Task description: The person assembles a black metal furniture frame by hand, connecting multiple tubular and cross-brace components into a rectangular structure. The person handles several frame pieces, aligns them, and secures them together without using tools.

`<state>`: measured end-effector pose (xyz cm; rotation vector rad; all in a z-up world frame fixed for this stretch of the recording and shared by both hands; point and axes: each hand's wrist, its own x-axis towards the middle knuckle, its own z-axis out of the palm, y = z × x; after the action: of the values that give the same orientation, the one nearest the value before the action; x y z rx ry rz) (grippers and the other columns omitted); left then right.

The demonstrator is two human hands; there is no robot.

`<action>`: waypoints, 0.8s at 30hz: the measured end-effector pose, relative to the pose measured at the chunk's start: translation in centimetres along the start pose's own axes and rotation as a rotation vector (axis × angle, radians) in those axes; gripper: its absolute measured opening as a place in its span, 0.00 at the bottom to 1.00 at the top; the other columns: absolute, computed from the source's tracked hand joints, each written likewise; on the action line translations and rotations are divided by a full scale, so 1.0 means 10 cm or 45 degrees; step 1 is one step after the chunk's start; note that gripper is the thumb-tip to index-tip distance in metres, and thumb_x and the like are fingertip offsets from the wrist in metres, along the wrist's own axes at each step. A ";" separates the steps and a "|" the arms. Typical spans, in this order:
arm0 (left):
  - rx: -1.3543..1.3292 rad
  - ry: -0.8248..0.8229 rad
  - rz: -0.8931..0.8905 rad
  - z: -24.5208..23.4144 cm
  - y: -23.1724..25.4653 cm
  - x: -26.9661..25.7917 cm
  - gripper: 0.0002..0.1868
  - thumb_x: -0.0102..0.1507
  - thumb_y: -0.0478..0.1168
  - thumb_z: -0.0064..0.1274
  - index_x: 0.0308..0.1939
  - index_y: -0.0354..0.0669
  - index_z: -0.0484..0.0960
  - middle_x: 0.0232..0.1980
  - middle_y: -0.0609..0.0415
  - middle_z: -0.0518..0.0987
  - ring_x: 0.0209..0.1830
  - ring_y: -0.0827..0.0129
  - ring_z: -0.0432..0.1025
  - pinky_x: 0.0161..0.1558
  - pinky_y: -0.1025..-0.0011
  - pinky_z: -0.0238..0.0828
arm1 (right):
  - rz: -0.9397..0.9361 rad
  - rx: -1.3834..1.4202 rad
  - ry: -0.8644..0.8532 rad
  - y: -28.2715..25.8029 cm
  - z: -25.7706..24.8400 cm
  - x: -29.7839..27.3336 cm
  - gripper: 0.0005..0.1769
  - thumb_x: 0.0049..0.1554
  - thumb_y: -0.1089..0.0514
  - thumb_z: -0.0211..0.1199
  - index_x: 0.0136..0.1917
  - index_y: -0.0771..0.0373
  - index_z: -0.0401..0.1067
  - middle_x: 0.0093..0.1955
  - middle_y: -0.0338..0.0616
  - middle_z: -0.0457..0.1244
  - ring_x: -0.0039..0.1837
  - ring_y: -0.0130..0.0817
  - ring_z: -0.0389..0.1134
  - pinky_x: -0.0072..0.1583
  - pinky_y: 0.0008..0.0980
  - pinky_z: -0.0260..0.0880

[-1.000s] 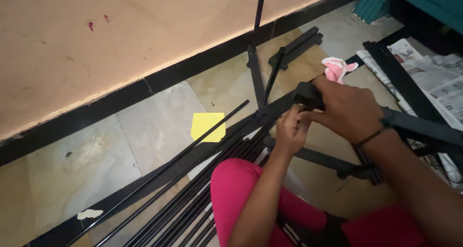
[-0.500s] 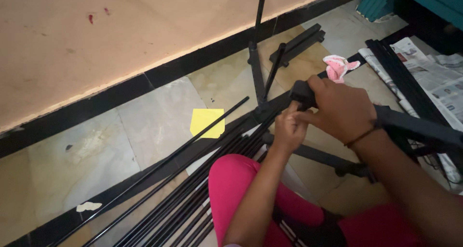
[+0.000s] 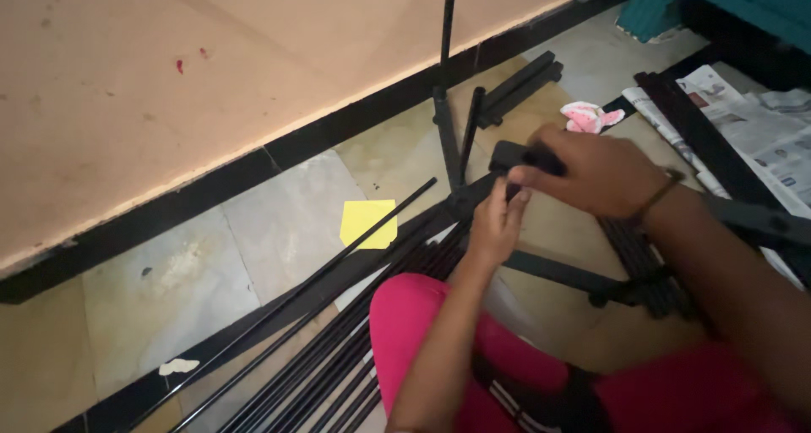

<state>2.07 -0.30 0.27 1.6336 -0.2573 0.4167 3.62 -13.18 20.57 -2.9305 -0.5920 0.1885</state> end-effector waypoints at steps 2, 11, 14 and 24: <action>0.074 -0.025 -0.001 -0.05 0.04 0.01 0.17 0.72 0.44 0.48 0.58 0.34 0.73 0.34 0.41 0.77 0.33 0.51 0.76 0.38 0.64 0.71 | 0.162 -0.034 0.023 0.14 -0.01 -0.13 0.40 0.52 0.20 0.47 0.54 0.55 0.72 0.43 0.52 0.71 0.49 0.52 0.74 0.51 0.49 0.73; -0.015 0.679 0.225 -0.46 0.64 0.14 0.25 0.75 0.53 0.39 0.60 0.32 0.70 0.55 0.41 0.71 0.57 0.51 0.67 0.63 0.62 0.63 | 0.119 -0.019 0.281 0.30 0.31 -0.20 0.27 0.65 0.35 0.39 0.56 0.44 0.77 0.44 0.55 0.70 0.46 0.64 0.70 0.52 0.59 0.69; 0.409 0.405 0.382 -0.74 1.18 0.42 0.20 0.77 0.50 0.37 0.58 0.37 0.75 0.58 0.44 0.75 0.61 0.51 0.69 0.67 0.60 0.63 | 0.130 0.097 0.280 0.26 0.27 -0.21 0.27 0.65 0.34 0.40 0.54 0.45 0.78 0.44 0.54 0.70 0.47 0.63 0.70 0.52 0.58 0.69; 1.142 -0.304 0.626 -0.24 1.86 1.73 0.23 0.77 0.57 0.31 0.69 0.58 0.72 0.69 0.54 0.74 0.71 0.51 0.65 0.72 0.50 0.58 | 0.031 0.055 0.296 0.24 0.26 -0.20 0.29 0.67 0.40 0.38 0.46 0.55 0.77 0.41 0.55 0.70 0.46 0.59 0.71 0.50 0.58 0.69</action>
<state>9.90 1.38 24.42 2.5106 -0.7356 0.7805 2.34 -15.84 17.81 -2.8620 -0.5094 -0.1342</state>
